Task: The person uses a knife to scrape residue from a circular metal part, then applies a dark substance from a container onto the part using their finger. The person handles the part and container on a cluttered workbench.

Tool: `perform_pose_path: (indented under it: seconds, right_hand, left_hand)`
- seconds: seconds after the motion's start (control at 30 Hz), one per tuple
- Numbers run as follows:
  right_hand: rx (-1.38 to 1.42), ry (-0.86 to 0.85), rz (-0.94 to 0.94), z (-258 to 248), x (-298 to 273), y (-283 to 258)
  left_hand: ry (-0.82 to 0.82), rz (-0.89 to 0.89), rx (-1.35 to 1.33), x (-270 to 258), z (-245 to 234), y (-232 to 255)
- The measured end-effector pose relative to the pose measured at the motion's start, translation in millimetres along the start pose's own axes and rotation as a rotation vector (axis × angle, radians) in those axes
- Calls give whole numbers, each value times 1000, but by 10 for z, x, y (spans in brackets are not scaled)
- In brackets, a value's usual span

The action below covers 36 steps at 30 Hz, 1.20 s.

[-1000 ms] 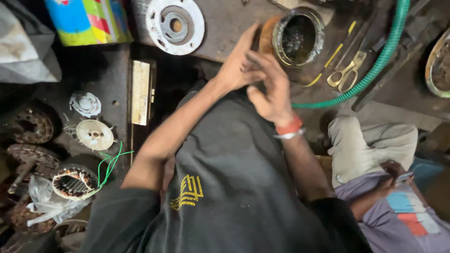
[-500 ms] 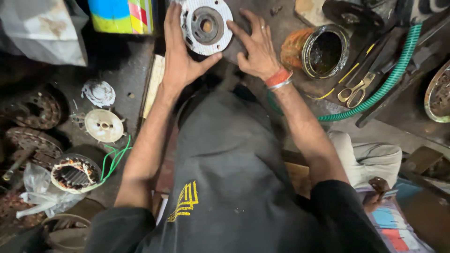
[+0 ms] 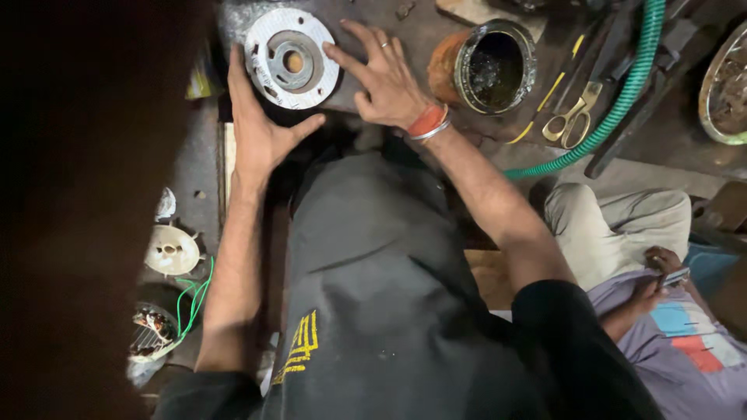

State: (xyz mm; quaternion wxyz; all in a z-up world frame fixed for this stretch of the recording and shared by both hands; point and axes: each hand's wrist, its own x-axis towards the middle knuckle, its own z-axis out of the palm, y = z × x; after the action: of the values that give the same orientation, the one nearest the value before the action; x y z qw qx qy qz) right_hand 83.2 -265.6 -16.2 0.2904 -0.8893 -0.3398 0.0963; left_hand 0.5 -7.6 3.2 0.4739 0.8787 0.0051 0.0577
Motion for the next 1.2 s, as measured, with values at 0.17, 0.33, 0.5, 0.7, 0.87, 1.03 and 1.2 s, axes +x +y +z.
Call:
perform_pose_path:
  seconds: [0.17,0.33,0.5,0.7,0.87,1.03,1.2]
  right_hand:
    - [-32,14,-6,88,-98,54]
    - [72,136,-41,41,-111,12]
    - [155,141,27,-159,-18,-117]
    - [166,115,66,-322,56,-204]
    - [143,158,-4,-416,91,-199]
    - [198,109,51,-330,27,-202]
    - [168,99,1,-250,62,-42]
  left_hand:
    - [-158,-169,125,-33,153,-39]
    - [-230,-54,297,-25,64,-96]
    - [-266,41,445,43,123,-54]
    - [-72,-147,94,95,173,62]
    - [-60,-270,-9,198,143,263]
    - [-23,-249,-51,174,144,275]
    - [-164,-112,256,115,171,205]
